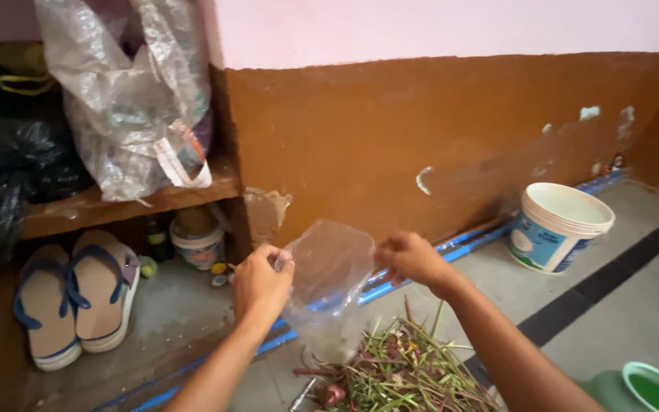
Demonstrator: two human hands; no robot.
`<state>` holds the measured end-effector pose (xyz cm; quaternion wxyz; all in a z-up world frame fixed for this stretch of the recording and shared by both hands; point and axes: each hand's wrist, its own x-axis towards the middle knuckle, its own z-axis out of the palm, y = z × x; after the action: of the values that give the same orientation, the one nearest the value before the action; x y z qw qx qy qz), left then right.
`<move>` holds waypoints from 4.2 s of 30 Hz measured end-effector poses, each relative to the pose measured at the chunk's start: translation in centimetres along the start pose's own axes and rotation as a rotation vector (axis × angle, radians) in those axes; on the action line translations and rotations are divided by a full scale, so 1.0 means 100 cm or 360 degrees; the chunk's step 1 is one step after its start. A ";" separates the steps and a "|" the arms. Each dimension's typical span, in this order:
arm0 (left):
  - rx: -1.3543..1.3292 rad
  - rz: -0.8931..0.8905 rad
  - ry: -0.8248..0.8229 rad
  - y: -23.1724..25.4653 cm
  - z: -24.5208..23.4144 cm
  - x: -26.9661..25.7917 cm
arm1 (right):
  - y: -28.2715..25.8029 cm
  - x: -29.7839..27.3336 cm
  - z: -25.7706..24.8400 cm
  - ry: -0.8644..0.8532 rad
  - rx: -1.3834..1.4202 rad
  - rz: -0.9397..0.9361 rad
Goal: The person sits on the floor and sorts through a pile of mixed vegetable scraps, including stems and leaves. They pick up individual pieces, separate them, and place them back into the pile.
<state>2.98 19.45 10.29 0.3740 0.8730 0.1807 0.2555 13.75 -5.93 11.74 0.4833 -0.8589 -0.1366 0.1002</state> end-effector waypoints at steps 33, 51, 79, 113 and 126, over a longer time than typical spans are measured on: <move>-0.0508 0.1229 0.0134 -0.040 0.079 -0.114 | 0.214 -0.018 0.084 0.0526 -0.0196 0.0055; -0.0778 -0.0046 -0.0675 -0.077 0.161 -0.142 | 0.171 -0.079 0.090 -0.0030 -0.0590 -0.0477; -0.1341 -0.0551 -0.0654 -0.105 0.172 -0.129 | 0.146 -0.072 0.124 -0.0081 0.0161 0.0083; -0.2033 -0.1216 -0.0555 -0.106 0.198 -0.155 | 0.152 -0.080 0.109 0.0014 -0.0075 0.0214; -0.0987 -0.0394 -0.1068 -0.102 0.178 -0.127 | 0.143 -0.089 0.041 0.0080 -0.0229 0.0028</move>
<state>1.83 9.72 -11.76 0.6823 0.7265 0.0676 -0.0454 6.04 -12.67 -2.24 0.4226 -0.8948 -0.1239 0.0728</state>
